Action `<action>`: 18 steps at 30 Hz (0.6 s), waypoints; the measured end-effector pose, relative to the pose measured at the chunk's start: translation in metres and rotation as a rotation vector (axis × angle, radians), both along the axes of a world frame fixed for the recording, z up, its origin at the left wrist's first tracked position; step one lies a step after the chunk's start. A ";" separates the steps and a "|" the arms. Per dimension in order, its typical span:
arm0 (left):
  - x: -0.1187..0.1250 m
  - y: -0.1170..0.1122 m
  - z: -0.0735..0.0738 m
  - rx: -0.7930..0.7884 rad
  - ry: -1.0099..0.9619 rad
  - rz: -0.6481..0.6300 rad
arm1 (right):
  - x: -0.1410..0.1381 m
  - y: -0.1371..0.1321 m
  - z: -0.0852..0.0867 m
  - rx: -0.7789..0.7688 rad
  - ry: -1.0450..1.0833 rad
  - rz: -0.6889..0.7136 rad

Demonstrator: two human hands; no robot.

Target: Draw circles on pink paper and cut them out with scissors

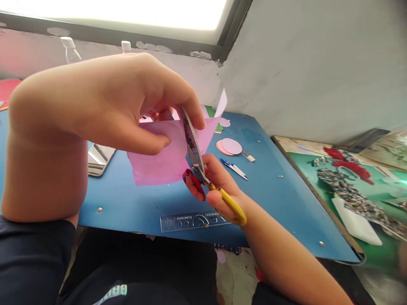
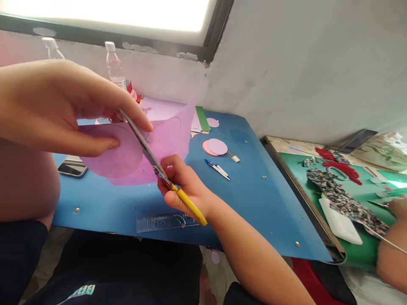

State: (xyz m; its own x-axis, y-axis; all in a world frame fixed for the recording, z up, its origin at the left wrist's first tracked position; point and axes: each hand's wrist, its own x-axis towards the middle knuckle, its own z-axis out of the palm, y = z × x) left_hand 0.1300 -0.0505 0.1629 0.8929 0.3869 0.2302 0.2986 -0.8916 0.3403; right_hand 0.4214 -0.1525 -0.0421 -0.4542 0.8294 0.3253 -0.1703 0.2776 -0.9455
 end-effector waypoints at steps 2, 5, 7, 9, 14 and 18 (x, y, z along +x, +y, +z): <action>-0.002 0.004 -0.002 0.031 0.001 -0.051 | 0.000 -0.001 0.000 0.002 -0.028 -0.019; -0.005 0.008 -0.004 0.131 0.002 -0.084 | -0.001 -0.002 0.000 0.009 -0.034 -0.031; -0.008 0.010 -0.004 0.207 0.018 -0.065 | -0.001 -0.002 -0.002 0.025 -0.021 -0.040; -0.010 0.011 -0.004 0.258 0.038 -0.053 | -0.002 -0.002 -0.005 0.043 -0.010 -0.047; -0.009 0.011 -0.004 0.282 0.032 -0.017 | -0.003 -0.002 -0.011 0.078 0.024 -0.074; -0.004 0.006 -0.004 0.206 0.028 -0.015 | -0.005 -0.007 -0.008 0.065 0.038 -0.070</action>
